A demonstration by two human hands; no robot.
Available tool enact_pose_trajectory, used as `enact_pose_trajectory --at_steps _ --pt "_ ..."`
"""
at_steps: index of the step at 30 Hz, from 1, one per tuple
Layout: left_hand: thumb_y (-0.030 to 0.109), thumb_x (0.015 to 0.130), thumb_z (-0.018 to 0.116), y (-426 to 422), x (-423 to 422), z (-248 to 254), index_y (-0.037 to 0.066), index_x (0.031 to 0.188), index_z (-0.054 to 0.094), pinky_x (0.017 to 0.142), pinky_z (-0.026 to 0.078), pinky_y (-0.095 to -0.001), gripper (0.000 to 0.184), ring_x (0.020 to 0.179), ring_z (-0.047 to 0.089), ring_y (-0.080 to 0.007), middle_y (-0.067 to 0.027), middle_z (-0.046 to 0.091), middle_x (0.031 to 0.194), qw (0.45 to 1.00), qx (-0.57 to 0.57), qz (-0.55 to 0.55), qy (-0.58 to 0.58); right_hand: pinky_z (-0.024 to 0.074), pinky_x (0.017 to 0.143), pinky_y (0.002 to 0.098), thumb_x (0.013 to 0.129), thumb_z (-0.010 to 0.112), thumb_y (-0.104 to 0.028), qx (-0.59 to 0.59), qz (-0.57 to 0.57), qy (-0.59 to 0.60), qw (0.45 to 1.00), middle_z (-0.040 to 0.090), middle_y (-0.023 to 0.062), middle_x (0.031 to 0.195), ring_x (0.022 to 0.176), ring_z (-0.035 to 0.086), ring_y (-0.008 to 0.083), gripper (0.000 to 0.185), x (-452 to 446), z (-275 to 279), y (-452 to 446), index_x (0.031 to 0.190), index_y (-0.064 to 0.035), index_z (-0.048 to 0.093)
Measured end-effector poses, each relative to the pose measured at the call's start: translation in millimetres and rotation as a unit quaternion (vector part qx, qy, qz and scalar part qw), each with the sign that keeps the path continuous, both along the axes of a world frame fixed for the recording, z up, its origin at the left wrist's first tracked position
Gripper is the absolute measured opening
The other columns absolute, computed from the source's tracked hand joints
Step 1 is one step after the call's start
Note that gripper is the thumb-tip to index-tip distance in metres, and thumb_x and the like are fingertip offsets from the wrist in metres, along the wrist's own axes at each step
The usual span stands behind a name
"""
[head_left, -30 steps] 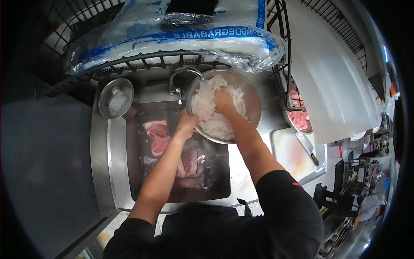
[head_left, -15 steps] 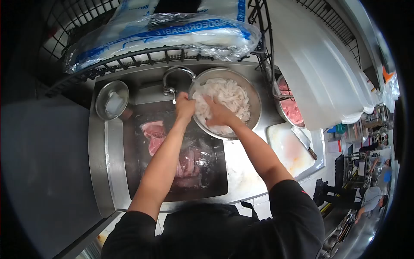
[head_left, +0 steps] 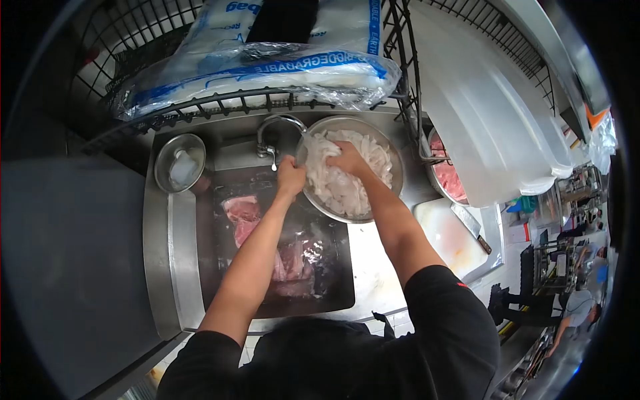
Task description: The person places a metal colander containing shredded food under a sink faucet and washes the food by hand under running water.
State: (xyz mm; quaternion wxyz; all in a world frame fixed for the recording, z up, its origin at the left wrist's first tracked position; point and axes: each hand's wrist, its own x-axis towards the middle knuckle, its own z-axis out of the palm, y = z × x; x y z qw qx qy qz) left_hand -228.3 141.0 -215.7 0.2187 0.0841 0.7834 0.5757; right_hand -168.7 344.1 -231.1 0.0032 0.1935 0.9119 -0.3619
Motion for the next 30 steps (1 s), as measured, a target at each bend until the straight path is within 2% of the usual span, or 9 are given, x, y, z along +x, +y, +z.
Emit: enact_pose_trajectory --at_steps 2,4,6,10,12,14,17,23,30 --pt "0.008 0.076 0.062 -4.0 -8.6 -11.0 0.006 0.075 0.043 0.045 0.036 -0.0319 0.019 0.055 0.046 -0.0136 -0.0041 0.047 0.067 0.995 0.005 0.037 0.095 0.0477 0.088 0.0393 0.065 0.075 -0.019 -0.231 0.006 0.121 0.965 0.061 0.0235 0.115 0.102 0.061 0.0358 0.062 10.0 -9.9 10.7 0.122 -0.0018 0.057" --pt "0.007 0.075 0.062 -7.4 -12.1 -9.0 0.006 0.073 0.043 0.049 0.035 -0.0315 0.019 0.057 0.044 -0.0127 -0.0029 0.046 0.066 0.996 0.011 0.041 0.079 0.047 0.09 0.0399 0.071 0.071 -0.015 -0.293 0.057 0.106 0.949 0.059 0.0274 0.116 0.103 0.06 0.0379 0.058 14.4 8.4 11.7 0.124 0.0019 0.053" --pt "0.006 0.074 0.062 -7.8 -12.4 -8.2 0.007 0.072 0.043 0.052 0.035 -0.0311 0.019 0.059 0.041 -0.0118 -0.0017 0.044 0.064 0.997 0.017 0.041 0.059 0.047 0.091 0.0413 0.078 0.068 -0.019 0.19 -0.014 0.034 0.981 0.059 0.0279 0.114 0.104 0.059 0.0395 0.054 14.0 25.8 14.0 0.123 0.0043 0.051" --pt "0.007 0.075 0.062 -5.2 -14.0 -4.8 0.004 0.074 0.045 0.059 0.04 -0.0336 0.017 0.064 0.047 -0.0165 -0.0065 0.049 0.067 0.999 0.016 0.034 0.029 0.048 0.09 0.0439 0.078 0.067 -0.028 0.241 -0.017 -0.161 0.957 0.059 0.0279 0.115 0.108 0.056 0.0414 0.064 27.0 84.1 -49.6 0.128 0.0049 0.046" --pt "0.008 0.075 0.062 -5.2 -11.7 0.3 0.001 0.076 0.048 0.063 0.044 -0.0364 0.016 0.064 0.052 -0.0211 -0.012 0.054 0.069 0.999 0.008 0.038 0.035 0.0485 0.09 0.0437 0.069 0.075 -0.032 0.145 0.067 -0.228 0.961 0.055 0.0261 0.122 0.11 0.055 0.0425 0.077 27.9 62.9 -62.9 0.13 0.004 0.044" --pt "0.007 0.075 0.062 -3.1 -6.7 7.4 0.0 0.081 0.05 0.067 0.046 -0.0381 0.015 0.07 0.058 -0.025 -0.0148 0.058 0.073 0.997 -0.004 0.048 0.058 0.0455 0.093 0.0463 0.063 0.08 -0.036 0.186 -0.107 -0.242 0.946 0.048 0.0214 0.13 0.115 0.052 0.0412 0.092 31.4 35.7 -93.7 0.132 0.0062 0.035" --pt "0.008 0.076 0.06 -7.1 -1.2 14.3 -0.002 0.091 0.052 0.073 0.047 -0.041 0.019 0.082 0.064 -0.0334 -0.0207 0.063 0.082 0.997 -0.017 0.058 0.055 0.0428 0.093 0.051 0.059 0.083 -0.031 0.272 -0.114 -0.234 0.926 0.043 0.017 0.132 0.119 0.049 0.0383 0.098 12.6 17.1 -94.9 0.135 0.0007 0.03" --pt "0.008 0.079 0.057 -12.3 2.1 16.1 -0.004 0.097 0.052 0.08 0.047 -0.0442 0.023 0.095 0.062 -0.0417 -0.0282 0.063 0.093 0.998 -0.021 0.044 0.049 0.0393 0.091 0.059 0.059 0.079 -0.02 0.399 -0.037 -0.132 0.906 0.046 0.0145 0.12 0.114 0.05 0.0346 0.076 11.9 4.9 -83.7 0.123 -0.0067 0.039" --pt "0.007 0.079 0.058 -10.6 7.0 19.2 -0.004 0.094 0.051 0.079 0.046 -0.0435 0.02 0.093 0.062 -0.0407 -0.0268 0.062 0.091 0.997 -0.014 0.052 0.06 0.0417 0.087 0.0567 0.062 0.076 -0.02 0.389 0.0 -0.158 0.908 0.051 0.0136 0.118 0.108 0.056 0.0328 0.069 14.9 29.9 -78.8 0.121 -0.0063 0.043"
